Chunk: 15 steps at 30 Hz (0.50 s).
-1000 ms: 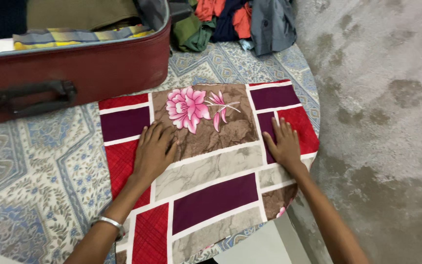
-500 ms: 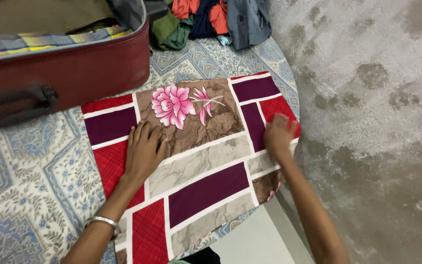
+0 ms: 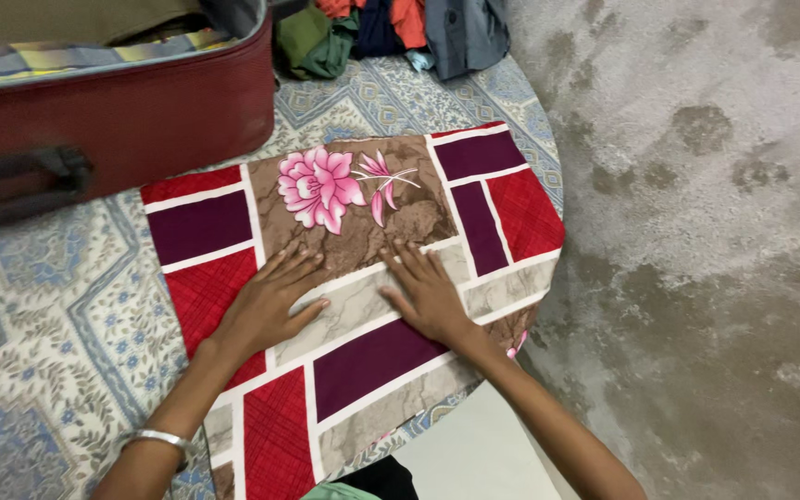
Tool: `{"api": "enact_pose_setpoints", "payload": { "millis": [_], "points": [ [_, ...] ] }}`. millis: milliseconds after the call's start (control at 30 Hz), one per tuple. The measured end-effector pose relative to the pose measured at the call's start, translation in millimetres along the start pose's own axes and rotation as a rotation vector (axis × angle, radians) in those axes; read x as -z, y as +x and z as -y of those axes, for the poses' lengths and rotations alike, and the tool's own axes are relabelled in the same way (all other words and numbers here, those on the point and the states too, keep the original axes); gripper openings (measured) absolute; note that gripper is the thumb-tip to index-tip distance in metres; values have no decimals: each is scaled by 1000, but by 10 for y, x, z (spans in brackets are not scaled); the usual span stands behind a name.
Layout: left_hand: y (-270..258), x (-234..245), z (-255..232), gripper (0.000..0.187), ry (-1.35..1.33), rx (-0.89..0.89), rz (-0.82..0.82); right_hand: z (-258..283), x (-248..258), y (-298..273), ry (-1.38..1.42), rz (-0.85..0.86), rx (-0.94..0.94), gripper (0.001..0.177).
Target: The person folds a small cloth and then a larger patterned blanket on a table by hand before placing the folded items into an open red suitcase containing several other garments.
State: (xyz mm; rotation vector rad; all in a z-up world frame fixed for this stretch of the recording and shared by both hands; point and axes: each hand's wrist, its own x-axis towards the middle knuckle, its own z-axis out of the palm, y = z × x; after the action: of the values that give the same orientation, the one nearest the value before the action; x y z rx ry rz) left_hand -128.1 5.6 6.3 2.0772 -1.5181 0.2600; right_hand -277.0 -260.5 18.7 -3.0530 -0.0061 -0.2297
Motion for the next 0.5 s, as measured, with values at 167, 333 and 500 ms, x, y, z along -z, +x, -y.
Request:
{"api": "enact_pose_setpoints", "payload": {
  "millis": [167, 333, 500],
  "points": [
    [-1, -57, 56, 50, 3, 21, 35, -597, 75, -246, -43, -67, -205, 75],
    [-3, -82, 61, 49, -8, 82, 95, -1062, 137, -360, -45, -84, -510, 79],
    [10, -51, 43, 49, -21, 85, 82, -1383, 172, -436, -69, -141, -635, 77]
  ]
}}
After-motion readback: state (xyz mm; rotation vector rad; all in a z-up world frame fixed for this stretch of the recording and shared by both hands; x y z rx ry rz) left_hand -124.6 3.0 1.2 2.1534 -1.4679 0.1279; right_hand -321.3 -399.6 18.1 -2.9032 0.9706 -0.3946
